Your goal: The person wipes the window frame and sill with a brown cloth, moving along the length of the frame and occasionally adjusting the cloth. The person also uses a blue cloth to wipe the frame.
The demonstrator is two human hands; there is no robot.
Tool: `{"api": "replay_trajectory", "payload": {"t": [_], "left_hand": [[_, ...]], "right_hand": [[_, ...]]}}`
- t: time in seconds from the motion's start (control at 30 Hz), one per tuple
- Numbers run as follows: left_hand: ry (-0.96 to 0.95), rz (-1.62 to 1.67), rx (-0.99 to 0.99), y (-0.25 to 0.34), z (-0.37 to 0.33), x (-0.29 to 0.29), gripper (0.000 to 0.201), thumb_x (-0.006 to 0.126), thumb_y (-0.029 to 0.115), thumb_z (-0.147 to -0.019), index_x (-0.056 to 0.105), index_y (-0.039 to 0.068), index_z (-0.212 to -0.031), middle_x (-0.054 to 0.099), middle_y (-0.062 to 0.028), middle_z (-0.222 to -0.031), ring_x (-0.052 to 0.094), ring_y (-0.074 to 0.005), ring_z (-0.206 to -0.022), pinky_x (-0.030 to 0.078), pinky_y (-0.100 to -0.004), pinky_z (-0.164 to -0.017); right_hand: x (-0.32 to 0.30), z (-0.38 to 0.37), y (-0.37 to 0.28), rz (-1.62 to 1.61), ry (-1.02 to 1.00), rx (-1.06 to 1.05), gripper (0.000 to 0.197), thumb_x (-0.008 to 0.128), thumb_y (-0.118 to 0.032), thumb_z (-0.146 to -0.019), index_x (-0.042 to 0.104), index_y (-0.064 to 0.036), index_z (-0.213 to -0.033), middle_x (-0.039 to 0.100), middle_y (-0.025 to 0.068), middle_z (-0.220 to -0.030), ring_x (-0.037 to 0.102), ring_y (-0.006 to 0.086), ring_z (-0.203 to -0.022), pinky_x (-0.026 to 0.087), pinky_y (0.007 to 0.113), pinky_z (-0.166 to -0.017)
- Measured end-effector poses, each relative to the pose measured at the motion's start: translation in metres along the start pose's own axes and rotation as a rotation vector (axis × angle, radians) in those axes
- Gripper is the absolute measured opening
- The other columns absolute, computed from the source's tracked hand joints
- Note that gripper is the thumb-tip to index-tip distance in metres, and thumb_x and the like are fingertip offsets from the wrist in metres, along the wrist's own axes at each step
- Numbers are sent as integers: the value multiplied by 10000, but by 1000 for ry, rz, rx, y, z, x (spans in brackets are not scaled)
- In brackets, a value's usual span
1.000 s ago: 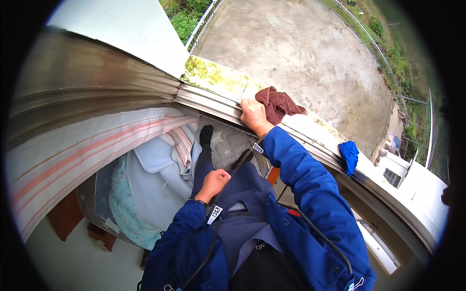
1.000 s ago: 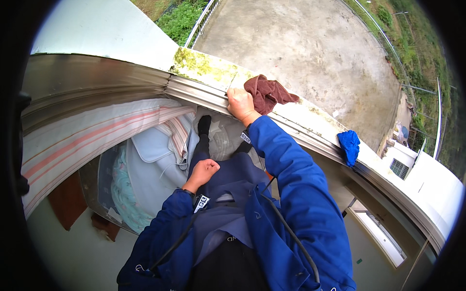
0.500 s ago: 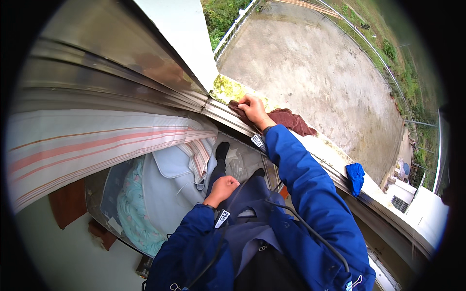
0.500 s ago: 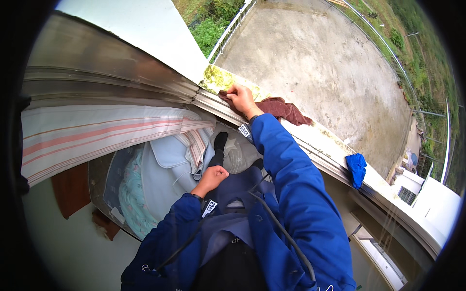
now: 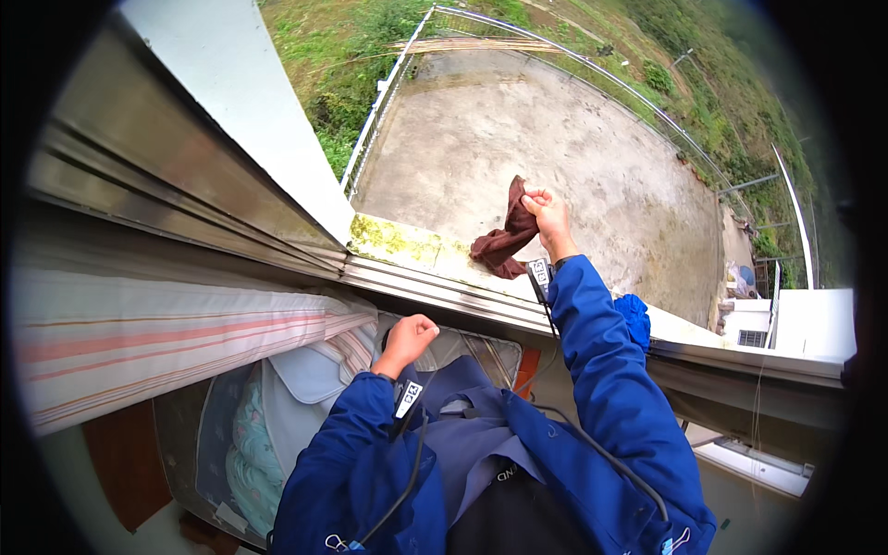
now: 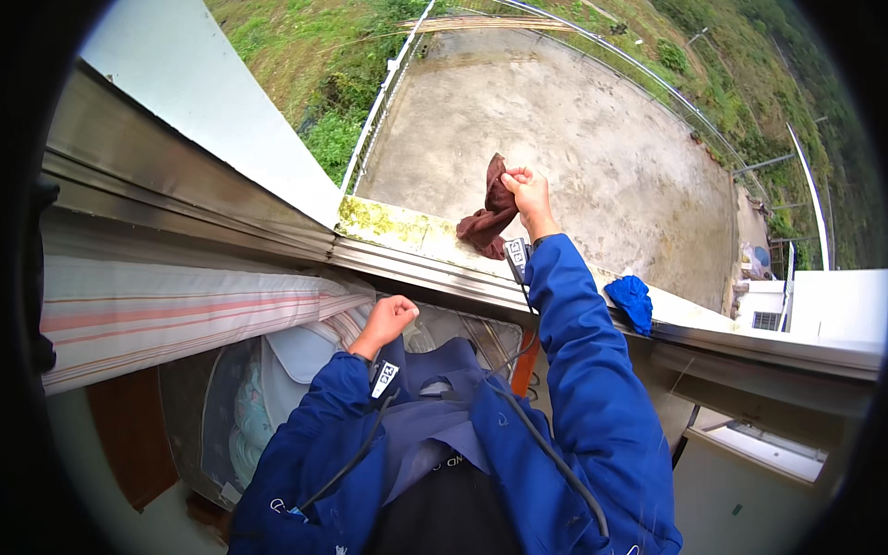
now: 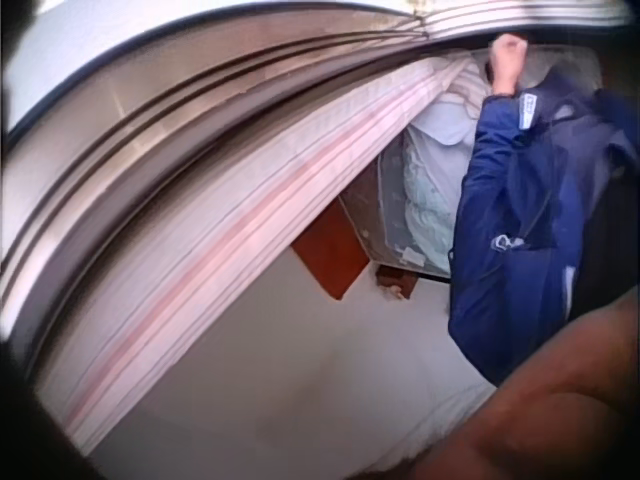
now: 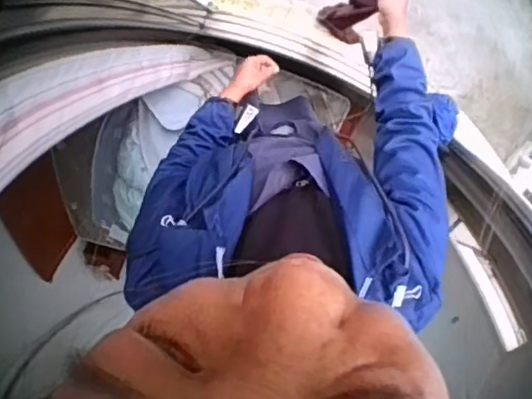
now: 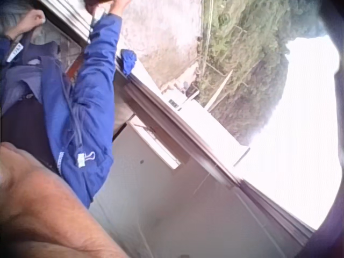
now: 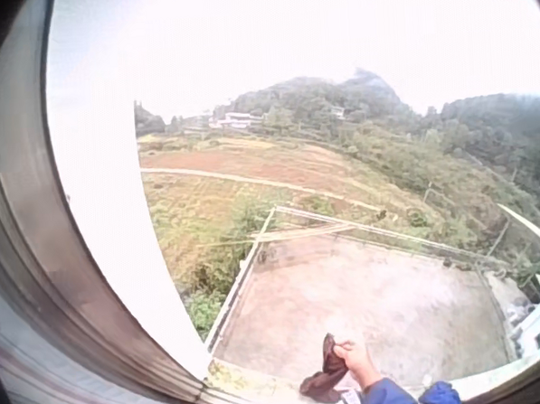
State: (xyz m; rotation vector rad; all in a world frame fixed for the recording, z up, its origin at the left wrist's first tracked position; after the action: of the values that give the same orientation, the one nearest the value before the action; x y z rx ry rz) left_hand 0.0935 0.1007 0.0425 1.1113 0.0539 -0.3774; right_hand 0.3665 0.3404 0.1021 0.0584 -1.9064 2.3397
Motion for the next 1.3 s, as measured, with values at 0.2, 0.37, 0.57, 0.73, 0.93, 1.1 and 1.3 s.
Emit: {"api": "replay_trajectory", "payload": {"t": [0.2, 0.37, 0.57, 0.73, 0.93, 1.1, 1.3], "left_hand": [[8, 70, 250, 73, -65, -2, 160, 670, 140, -828, 669, 14, -927, 650, -21, -766, 547, -74, -639, 465, -236, -621], [-63, 120, 235, 95, -100, 14, 347, 717, 181, -783, 626, 28, -1081, 649, -55, -959, 555, -112, -710, 486, -263, -688], [142, 26, 575, 136, -107, 60, 574, 783, 245, -686, 565, 90, -1193, 575, -112, -1146, 562, -251, -978, 473, -352, -849], [141, 153, 621, 166, -108, 70, 304, 753, 201, -701, 677, 68, -963, 618, -86, -1061, 556, -286, -978, 456, -369, -851], [355, 24, 742, 191, -82, 43, 184, 719, 182, -721, 711, 112, -892, 667, -62, -865, 584, -290, -832, 464, -371, -757], [337, 237, 587, 199, -76, 48, 147, 674, 120, -770, 710, 65, -902, 691, -94, -819, 657, -217, -724, 497, -280, -652], [523, -1, 559, 178, -72, 24, 187, 719, 145, -751, 695, 65, -918, 641, -93, -858, 627, -213, -747, 500, -310, -673]], "right_hand": [[-22, 20, -62, -199, -4, 33, 103, 596, -24, -860, 557, -33, -954, 619, 33, -841, 604, 121, -737, 512, 263, -696], [-29, 36, -102, -366, -107, -9, 128, 570, -55, -883, 516, -51, -999, 623, 60, -910, 621, 158, -791, 526, 296, -742], [-21, 52, -140, -427, -205, -73, 119, 544, -66, -912, 505, -51, -1024, 640, 104, -979, 639, 204, -852, 535, 331, -790], [-42, 44, -132, -456, -134, -124, 93, 541, -83, -921, 518, -53, -1007, 635, 96, -987, 631, 200, -869, 528, 333, -804], [-74, 39, -89, 715, 377, -200, 254, 631, -81, -833, 519, -50, -1059, 638, 100, -995, 617, 248, -936, 500, 383, -810], [-17, 97, -35, 836, -379, -292, 604, 698, -48, -750, 458, -80, -1304, 495, 120, -1318, 483, 262, -1205, 398, 381, -986], [30, 102, 10, 17, -242, -43, 329, 567, -3, -879, 458, -35, -1188, 639, 98, -994, 606, 145, -913, 487, 265, -806]]}}
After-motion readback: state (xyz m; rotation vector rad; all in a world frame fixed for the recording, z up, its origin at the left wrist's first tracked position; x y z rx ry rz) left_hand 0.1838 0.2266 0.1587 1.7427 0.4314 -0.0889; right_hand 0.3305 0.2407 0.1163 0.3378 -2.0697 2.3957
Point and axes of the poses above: each hand's wrist, its own z-axis away from the middle knuckle, its own x-axis out of the palm, y = z × x, the point moved 2 cm from there along -z, towards the middle knuckle
